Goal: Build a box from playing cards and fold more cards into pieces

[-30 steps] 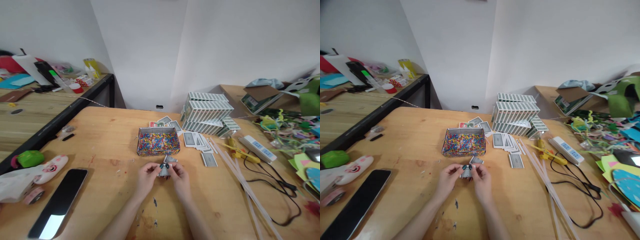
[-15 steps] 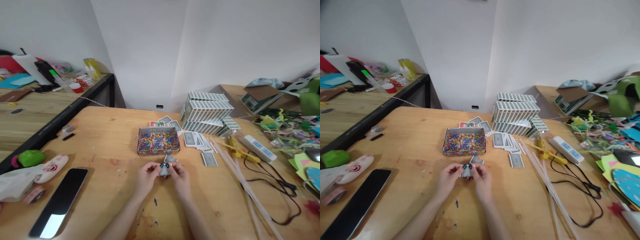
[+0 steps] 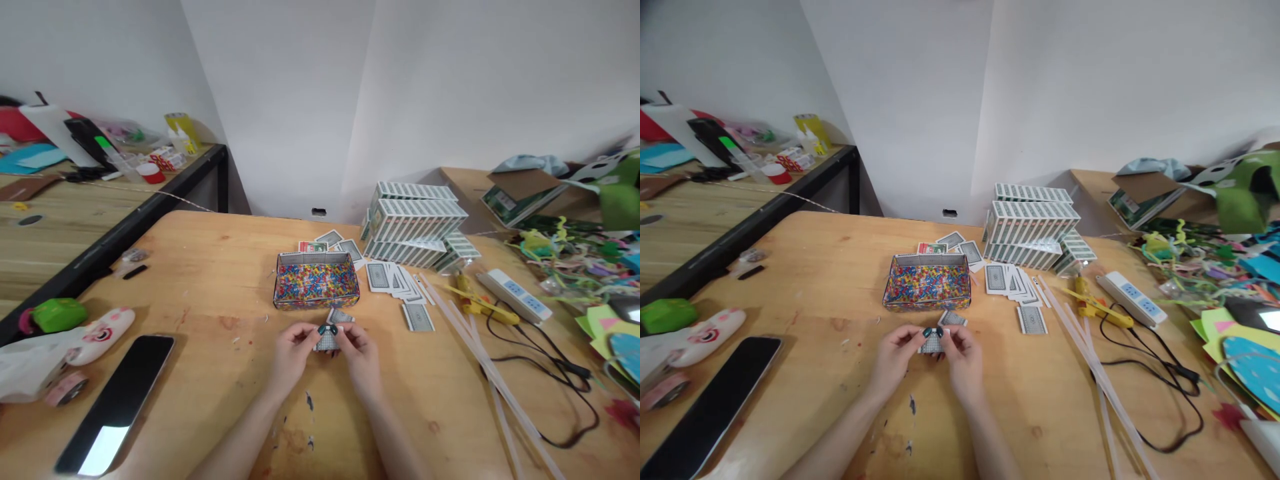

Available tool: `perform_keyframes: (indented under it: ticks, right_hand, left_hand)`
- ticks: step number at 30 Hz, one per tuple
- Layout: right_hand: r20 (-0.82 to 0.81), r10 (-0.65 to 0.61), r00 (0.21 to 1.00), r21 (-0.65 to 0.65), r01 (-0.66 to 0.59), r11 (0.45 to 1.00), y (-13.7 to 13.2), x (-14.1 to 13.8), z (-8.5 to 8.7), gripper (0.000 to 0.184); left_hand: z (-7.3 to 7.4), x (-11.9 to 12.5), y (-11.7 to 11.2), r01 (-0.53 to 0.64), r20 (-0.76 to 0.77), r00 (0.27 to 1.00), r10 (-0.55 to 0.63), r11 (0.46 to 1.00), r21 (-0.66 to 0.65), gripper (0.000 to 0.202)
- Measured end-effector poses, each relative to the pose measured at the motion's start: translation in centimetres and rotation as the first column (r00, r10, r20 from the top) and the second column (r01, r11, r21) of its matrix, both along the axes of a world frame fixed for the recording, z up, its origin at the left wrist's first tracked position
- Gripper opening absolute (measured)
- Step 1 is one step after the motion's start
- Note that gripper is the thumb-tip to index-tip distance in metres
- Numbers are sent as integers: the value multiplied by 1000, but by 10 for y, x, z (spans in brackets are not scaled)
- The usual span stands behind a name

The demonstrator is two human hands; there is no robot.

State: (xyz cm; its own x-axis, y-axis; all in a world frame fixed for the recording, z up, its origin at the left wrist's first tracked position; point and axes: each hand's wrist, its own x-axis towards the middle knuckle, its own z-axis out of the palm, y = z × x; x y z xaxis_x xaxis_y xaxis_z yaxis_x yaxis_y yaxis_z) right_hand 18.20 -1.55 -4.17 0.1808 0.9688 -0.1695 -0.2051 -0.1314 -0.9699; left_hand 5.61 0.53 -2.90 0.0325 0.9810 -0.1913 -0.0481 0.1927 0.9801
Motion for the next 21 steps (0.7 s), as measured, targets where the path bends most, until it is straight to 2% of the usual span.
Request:
perform_keyframes:
  ticks: [8, 14, 21]
  right_hand:
    - [-34, 5, 999, -14, -5, 1000, 0, 0, 1, 29]
    - [9, 40, 999, -19, -40, 999, 1, 4, 8, 23]
    - [45, 264, 963, -67, -261, 963, 1, 8, 12, 22]
  left_hand:
    - [0, 0, 0, -9, 1, 1000, 9, 1000, -9, 12]
    - [2, -1, -1, 7, -10, 1000, -7, 1000, 16, 12]
    - [0, -2, -2, 23, -76, 997, -19, 998, 58, 12]
